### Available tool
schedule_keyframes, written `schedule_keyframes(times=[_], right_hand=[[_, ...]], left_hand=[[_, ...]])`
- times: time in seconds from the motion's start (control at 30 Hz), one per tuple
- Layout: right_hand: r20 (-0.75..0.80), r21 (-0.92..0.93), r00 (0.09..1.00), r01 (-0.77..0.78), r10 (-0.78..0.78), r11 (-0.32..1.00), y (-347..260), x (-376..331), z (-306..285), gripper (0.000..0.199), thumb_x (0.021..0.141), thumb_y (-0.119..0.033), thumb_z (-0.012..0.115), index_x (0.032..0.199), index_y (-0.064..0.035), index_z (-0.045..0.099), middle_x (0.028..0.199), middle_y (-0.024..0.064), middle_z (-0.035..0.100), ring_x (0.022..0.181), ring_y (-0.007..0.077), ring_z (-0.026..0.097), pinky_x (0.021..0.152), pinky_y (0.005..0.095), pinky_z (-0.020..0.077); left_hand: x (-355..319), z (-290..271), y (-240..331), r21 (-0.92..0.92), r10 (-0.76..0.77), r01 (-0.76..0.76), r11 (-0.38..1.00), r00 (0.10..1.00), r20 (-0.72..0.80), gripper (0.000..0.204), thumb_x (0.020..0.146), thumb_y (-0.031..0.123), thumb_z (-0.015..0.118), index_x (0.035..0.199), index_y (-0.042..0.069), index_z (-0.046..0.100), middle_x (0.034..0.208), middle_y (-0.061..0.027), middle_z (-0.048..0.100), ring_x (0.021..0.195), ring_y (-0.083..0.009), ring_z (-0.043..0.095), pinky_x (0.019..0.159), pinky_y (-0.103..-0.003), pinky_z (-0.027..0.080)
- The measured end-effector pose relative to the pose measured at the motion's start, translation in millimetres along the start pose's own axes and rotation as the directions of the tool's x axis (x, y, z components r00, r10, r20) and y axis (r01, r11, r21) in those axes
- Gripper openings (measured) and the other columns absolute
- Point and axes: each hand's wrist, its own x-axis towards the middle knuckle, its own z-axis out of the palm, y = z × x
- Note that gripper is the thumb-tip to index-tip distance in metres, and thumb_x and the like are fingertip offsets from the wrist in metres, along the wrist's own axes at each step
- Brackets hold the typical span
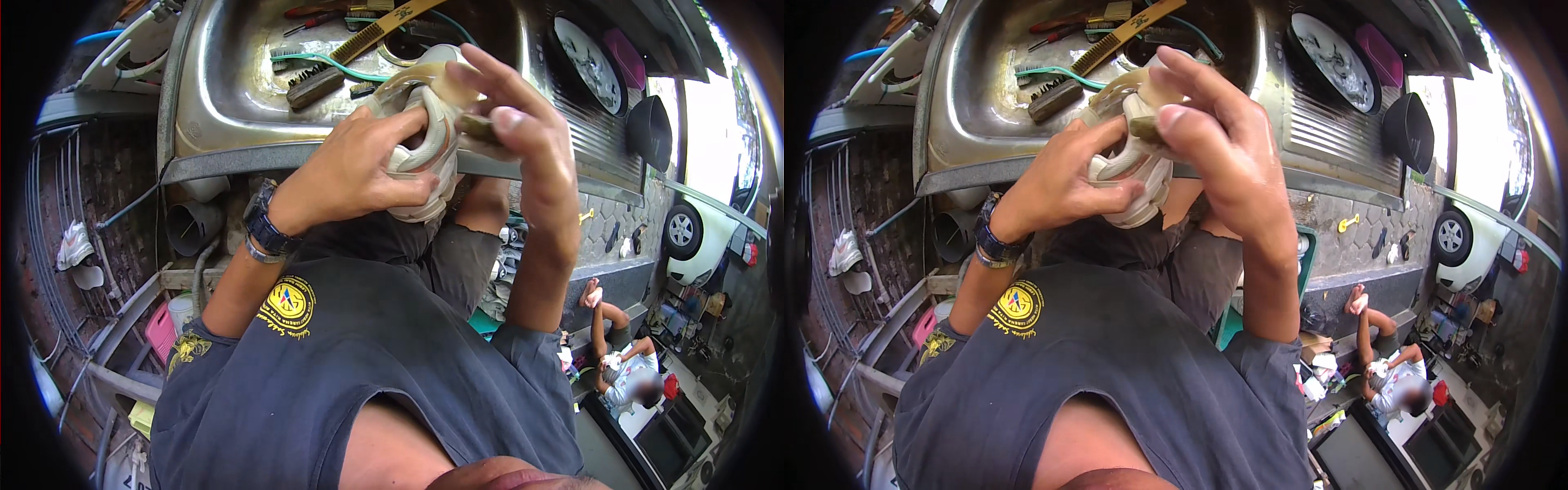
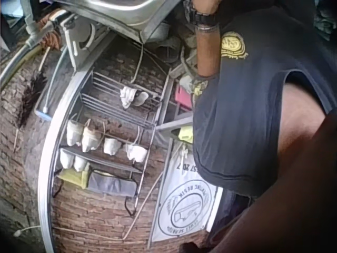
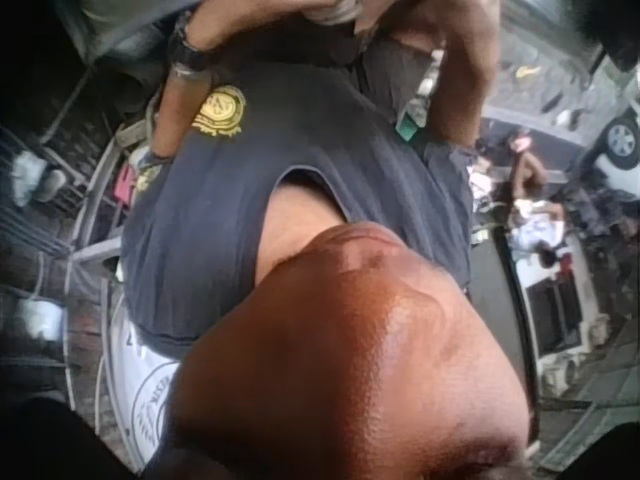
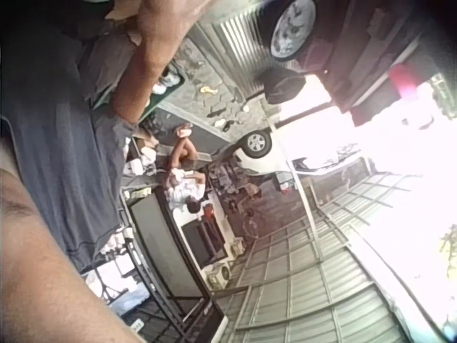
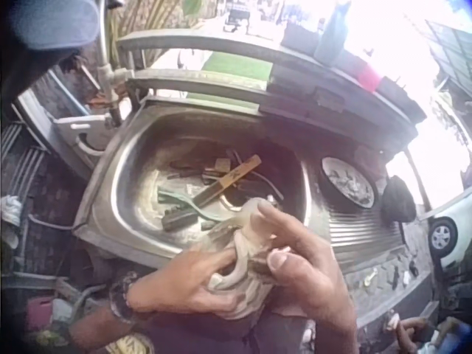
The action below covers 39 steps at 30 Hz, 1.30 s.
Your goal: Washing and scrubbing a pair of sneakers in a sink.
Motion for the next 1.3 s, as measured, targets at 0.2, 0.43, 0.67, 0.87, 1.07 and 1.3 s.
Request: schedule_keyframes(times=[0.2, 0.43, 0.67, 0.87, 1.07, 1.3], right_hand=[[0.092, -0.488, 0.821, 0.53, -0.563, 0.693, 42.7, 22.1, -8.9, 0.034, 0.069, -0.017, 0.081, 0.099, -0.0042, 0.071, 0.102, 0.0081, 0.067, 0.098, 0.0272, 0.063, 0.089, 0.0372, 0.0494], [0.194, -0.507, 0.664, 0.698, -0.722, 0.506, 54.9, 14.7, -7.4, 0.035, 0.059, -0.018, 0.084, 0.091, -0.0094, 0.07, 0.103, 0.0064, 0.066, 0.103, 0.028, 0.06, 0.094, 0.0404, 0.0432], [0.127, -0.587, 0.626, 0.672, -0.769, 0.45, 61.2, 24.8, -15.6, 0.033, 0.06, -0.02, 0.083, 0.089, -0.0117, 0.07, 0.1, 0.0036, 0.067, 0.101, 0.0265, 0.063, 0.094, 0.0411, 0.041], [0.147, -0.565, 0.628, 0.687, -0.764, 0.457, 61.0, 26.3, -15.7, 0.032, 0.06, -0.019, 0.083, 0.088, -0.0114, 0.07, 0.1, 0.0042, 0.067, 0.101, 0.0263, 0.063, 0.095, 0.0403, 0.0408], [0.188, -0.59, 0.638, 0.681, -0.747, 0.433, 56.5, 23.8, -17.2, 0.031, 0.062, -0.02, 0.082, 0.089, -0.0109, 0.07, 0.101, 0.0031, 0.067, 0.101, 0.0253, 0.06, 0.094, 0.0396, 0.0407], [0.215, -0.6, 0.678, 0.659, -0.703, 0.453, 50.5, 17.2, -20.0, 0.032, 0.065, -0.019, 0.082, 0.093, -0.008, 0.071, 0.103, 0.0061, 0.067, 0.105, 0.0269, 0.06, 0.095, 0.039, 0.0415]], left_hand=[[-4.2, -4.0, -4.5, -0.082, 0.029, -0.027, 0.996, 0.999, 0.016, 0.049, 0.078, 0.029, 0.076, 0.117, 0.004, 0.062, 0.104, -0.0173, 0.068, 0.094, -0.0375, 0.06, 0.087, -0.044, 0.046], [-6.4, -4.1, -3.3, -0.076, -0.075, 0.084, 0.994, 0.99, 0.119, 0.046, 0.078, 0.029, 0.077, 0.114, 0.004, 0.064, 0.101, -0.0149, 0.067, 0.095, -0.0356, 0.059, 0.087, -0.043, 0.044], [-2.4, 1.4, -4.6, -0.092, 0.006, -0.005, 0.996, 1.0, 0.013, 0.043, 0.077, 0.028, 0.078, 0.111, 0.004, 0.064, 0.094, -0.0165, 0.067, 0.086, -0.0377, 0.059, 0.08, -0.043, 0.045], [-3.8, 5.5, -7.9, -0.188, -0.039, 0.045, 0.981, 0.999, 0.038, 0.045, 0.076, 0.031, 0.078, 0.111, 0.006, 0.065, 0.095, -0.0152, 0.068, 0.086, -0.0361, 0.06, 0.081, -0.042, 0.045], [3.6, 0.7, -5.2, -0.195, -0.096, 0.124, 0.973, 0.985, 0.144, 0.044, 0.077, 0.032, 0.077, 0.111, 0.007, 0.065, 0.096, -0.0137, 0.067, 0.087, -0.0327, 0.06, 0.082, -0.04, 0.043], [1.1, 3.3, -2.9, -0.192, 0.011, 0.004, 0.981, 0.997, 0.076, 0.047, 0.083, 0.03, 0.076, 0.119, 0.003, 0.064, 0.099, -0.0177, 0.068, 0.089, -0.0368, 0.061, 0.084, -0.041, 0.046]])
